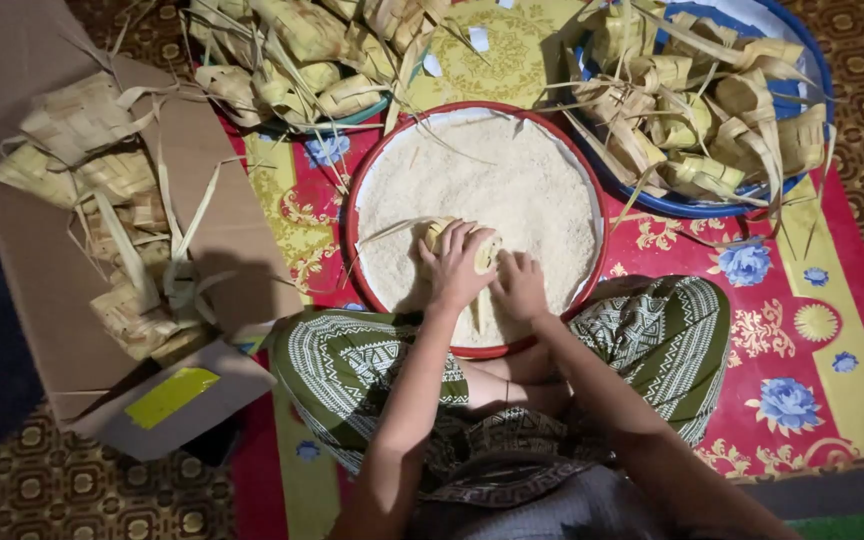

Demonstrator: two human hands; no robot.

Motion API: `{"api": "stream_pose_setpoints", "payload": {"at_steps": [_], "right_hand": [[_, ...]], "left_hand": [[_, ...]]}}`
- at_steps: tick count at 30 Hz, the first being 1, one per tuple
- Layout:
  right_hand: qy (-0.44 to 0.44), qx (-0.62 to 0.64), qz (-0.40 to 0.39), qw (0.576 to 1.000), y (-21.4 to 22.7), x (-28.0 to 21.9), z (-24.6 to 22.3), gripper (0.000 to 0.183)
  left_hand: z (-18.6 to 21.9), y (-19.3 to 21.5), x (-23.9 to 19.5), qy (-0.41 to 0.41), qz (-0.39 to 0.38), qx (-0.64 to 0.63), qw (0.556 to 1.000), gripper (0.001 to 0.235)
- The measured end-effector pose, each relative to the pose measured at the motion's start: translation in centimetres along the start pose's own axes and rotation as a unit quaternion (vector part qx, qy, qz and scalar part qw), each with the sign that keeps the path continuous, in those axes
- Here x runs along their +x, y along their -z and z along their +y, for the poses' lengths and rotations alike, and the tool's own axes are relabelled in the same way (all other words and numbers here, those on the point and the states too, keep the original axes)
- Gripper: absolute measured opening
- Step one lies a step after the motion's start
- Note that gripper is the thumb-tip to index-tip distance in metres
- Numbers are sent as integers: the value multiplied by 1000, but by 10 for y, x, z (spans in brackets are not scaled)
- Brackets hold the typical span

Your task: Filling woven bamboo or palm leaf pouches with rice from a large tray while sitting on the floor

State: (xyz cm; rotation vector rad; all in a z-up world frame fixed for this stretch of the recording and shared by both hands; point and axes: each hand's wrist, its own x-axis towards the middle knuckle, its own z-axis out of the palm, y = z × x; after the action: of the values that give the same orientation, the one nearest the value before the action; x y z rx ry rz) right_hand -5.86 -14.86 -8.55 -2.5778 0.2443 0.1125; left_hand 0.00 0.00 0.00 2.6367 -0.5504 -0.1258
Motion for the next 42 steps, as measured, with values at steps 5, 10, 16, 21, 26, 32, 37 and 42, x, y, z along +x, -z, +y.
{"api": "stream_pose_setpoints", "payload": {"at_steps": [5,10,16,21,26,32,37,42], "right_hand": [[-115,289,57,949,-35,34,41,30],[-302,644,112,694,55,50,-42,46],[-152,695,96,697,32,119,-18,39],[127,209,7,970,15,137,19,25],[201,18,-110,973,22,97,31,59],[107,85,-104,985,107,55,9,40],[-12,187,9,982,87,46,28,56],[-81,257,137,953,-16,42,41,31]], "left_hand": [[-8,-15,2,-9,7,8,1000,65],[-7,-15,6,-5,-3,4,1000,64],[-11,-22,4,-17,45,17,999,67],[-11,-25,5,-33,93,14,995,62],[-11,-17,7,-19,29,4,999,67],[-14,-24,7,-39,58,18,997,67],[-13,-23,6,-38,64,0,997,66],[-12,-22,4,-35,62,-1,997,67]]}}
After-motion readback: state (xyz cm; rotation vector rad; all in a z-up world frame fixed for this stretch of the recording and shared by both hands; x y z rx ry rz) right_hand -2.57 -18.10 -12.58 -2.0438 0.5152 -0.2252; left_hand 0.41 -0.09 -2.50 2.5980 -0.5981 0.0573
